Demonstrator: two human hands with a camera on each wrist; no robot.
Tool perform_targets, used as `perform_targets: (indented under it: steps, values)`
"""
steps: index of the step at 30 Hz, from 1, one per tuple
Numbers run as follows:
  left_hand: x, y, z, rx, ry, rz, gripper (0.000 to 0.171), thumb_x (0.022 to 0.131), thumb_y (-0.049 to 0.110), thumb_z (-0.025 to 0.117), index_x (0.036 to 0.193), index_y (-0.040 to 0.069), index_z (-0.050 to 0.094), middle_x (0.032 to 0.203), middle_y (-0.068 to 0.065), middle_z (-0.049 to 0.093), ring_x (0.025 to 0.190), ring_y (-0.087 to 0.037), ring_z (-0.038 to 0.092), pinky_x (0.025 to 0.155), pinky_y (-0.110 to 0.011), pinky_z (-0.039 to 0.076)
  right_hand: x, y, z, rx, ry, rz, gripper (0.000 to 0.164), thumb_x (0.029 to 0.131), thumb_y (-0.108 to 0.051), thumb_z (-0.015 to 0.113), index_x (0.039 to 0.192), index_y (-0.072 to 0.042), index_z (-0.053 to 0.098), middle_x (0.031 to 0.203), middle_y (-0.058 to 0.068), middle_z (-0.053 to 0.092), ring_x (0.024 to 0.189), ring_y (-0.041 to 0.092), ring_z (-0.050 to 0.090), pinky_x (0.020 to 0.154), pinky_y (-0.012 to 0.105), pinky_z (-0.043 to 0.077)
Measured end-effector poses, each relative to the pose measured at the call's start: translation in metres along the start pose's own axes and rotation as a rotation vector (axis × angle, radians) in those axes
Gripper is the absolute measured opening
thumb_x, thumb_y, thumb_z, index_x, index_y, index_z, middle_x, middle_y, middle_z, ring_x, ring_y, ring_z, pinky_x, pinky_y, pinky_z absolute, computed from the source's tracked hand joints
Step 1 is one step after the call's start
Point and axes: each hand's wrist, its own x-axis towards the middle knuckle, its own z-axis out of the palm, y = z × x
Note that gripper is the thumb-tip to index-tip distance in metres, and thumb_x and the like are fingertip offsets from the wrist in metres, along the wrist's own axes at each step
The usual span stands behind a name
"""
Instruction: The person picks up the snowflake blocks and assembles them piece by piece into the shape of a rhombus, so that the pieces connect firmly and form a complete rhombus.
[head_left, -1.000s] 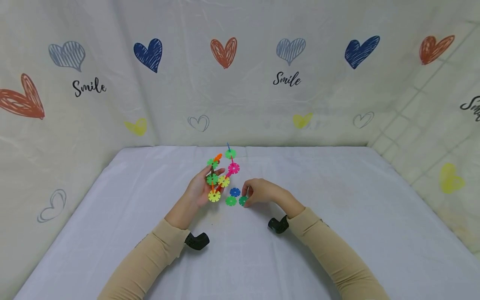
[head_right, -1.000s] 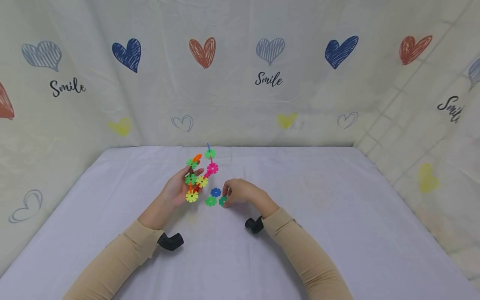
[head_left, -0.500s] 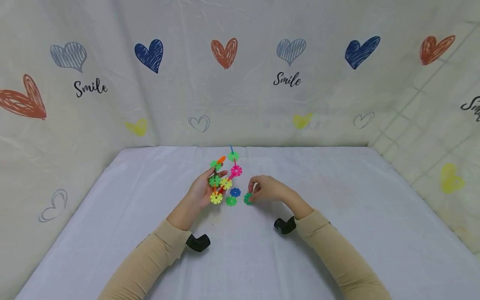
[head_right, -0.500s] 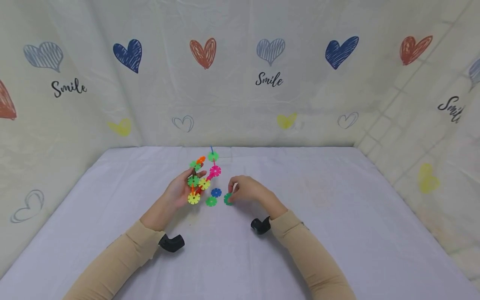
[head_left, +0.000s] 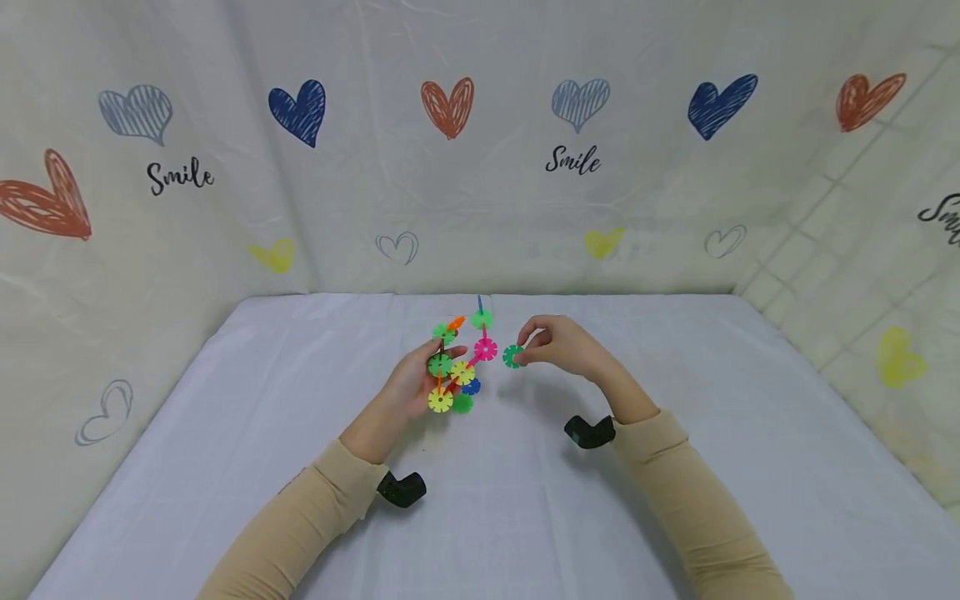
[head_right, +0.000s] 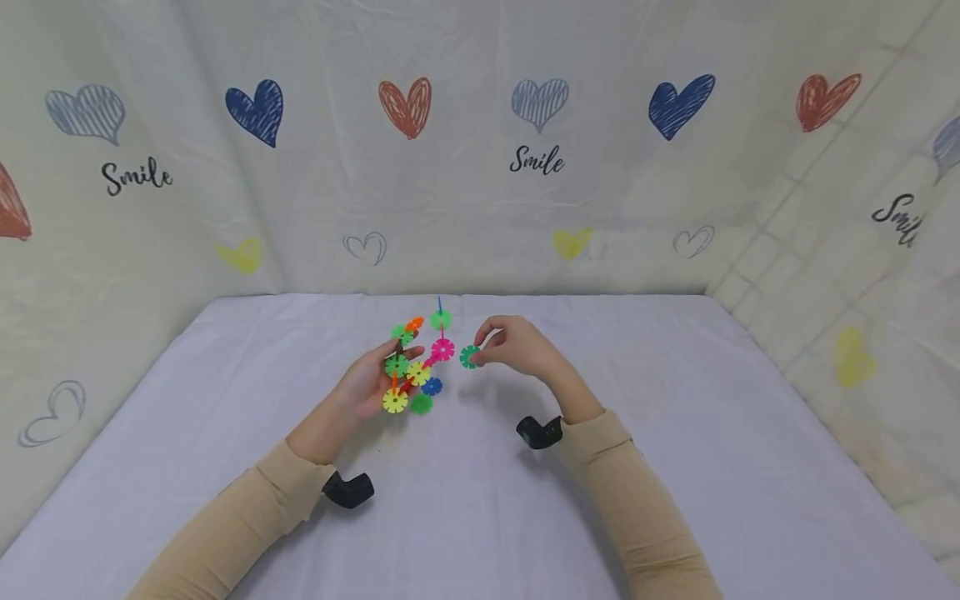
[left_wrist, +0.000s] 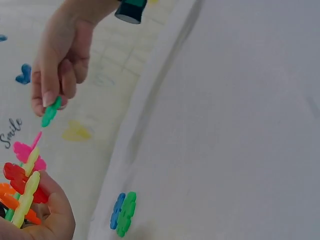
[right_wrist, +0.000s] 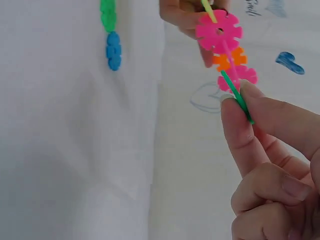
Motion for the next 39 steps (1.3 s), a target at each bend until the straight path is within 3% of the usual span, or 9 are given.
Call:
perform_targets:
  steps: [6, 10, 14, 18, 30, 39]
  values:
    - [-0.002, -0.004, 0.004, 0.005, -0.028, -0.006, 0.043, 0.114, 0.027, 0.033, 0.154, 0.011, 0.036, 0.121, -0.004, 0.062, 0.089, -0.018, 0.065, 0.064, -0.026, 0.054, -0.001, -0.012, -0.013, 0.095, 0.110, -0.015, 0.029, 0.092, -0.021, 0.078, 0.111, -0.006, 0.064, 0.092, 0.007, 0.075, 0.102, 0.029, 0.066, 0.093, 0.047, 0.045]
    - [-0.004, -0.009, 0.008, 0.026, -0.065, -0.031, 0.043, 0.114, 0.027, 0.032, 0.154, 0.011, 0.035, 0.119, -0.003, 0.062, 0.085, -0.018, 0.064, 0.063, -0.027, 0.051, 0.001, -0.016, -0.007, 0.190, 0.192, -0.005, 0.033, 0.093, -0.023, 0.078, 0.116, -0.004, 0.063, 0.098, 0.013, 0.076, 0.109, 0.031, 0.065, 0.101, 0.055, 0.043]
    - [-0.006, -0.013, 0.013, 0.072, -0.078, -0.042, 0.044, 0.113, 0.027, 0.034, 0.155, 0.012, 0.036, 0.123, -0.004, 0.062, 0.085, -0.017, 0.062, 0.064, -0.028, 0.050, 0.005, -0.014, 0.002, 0.223, 0.241, -0.016, 0.034, 0.093, -0.024, 0.078, 0.117, -0.003, 0.064, 0.098, 0.014, 0.076, 0.111, 0.034, 0.066, 0.098, 0.054, 0.044]
    - [-0.005, -0.015, 0.014, 0.114, -0.082, -0.027, 0.046, 0.113, 0.028, 0.034, 0.156, 0.011, 0.037, 0.125, -0.005, 0.063, 0.088, -0.017, 0.061, 0.065, -0.028, 0.052, 0.008, -0.012, 0.008, 0.207, 0.271, -0.017, 0.033, 0.093, -0.024, 0.079, 0.116, -0.005, 0.065, 0.094, 0.011, 0.076, 0.109, 0.034, 0.066, 0.092, 0.049, 0.045]
    - [-0.007, -0.019, 0.016, 0.097, -0.094, -0.043, 0.046, 0.113, 0.030, 0.037, 0.154, 0.009, 0.040, 0.131, -0.011, 0.060, 0.089, -0.019, 0.065, 0.069, -0.029, 0.055, 0.012, -0.015, 0.019, 0.101, 0.285, -0.026, 0.030, 0.095, -0.025, 0.077, 0.115, -0.006, 0.068, 0.095, 0.009, 0.076, 0.104, 0.034, 0.067, 0.085, 0.044, 0.049]
    - [-0.007, -0.021, 0.017, 0.122, -0.086, -0.016, 0.045, 0.112, 0.027, 0.040, 0.152, 0.008, 0.042, 0.125, -0.011, 0.064, 0.099, -0.019, 0.064, 0.077, -0.028, 0.056, 0.012, -0.019, 0.023, 0.049, 0.314, -0.037, 0.028, 0.093, -0.024, 0.079, 0.114, -0.006, 0.072, 0.091, 0.008, 0.075, 0.094, 0.031, 0.068, 0.075, 0.038, 0.049]
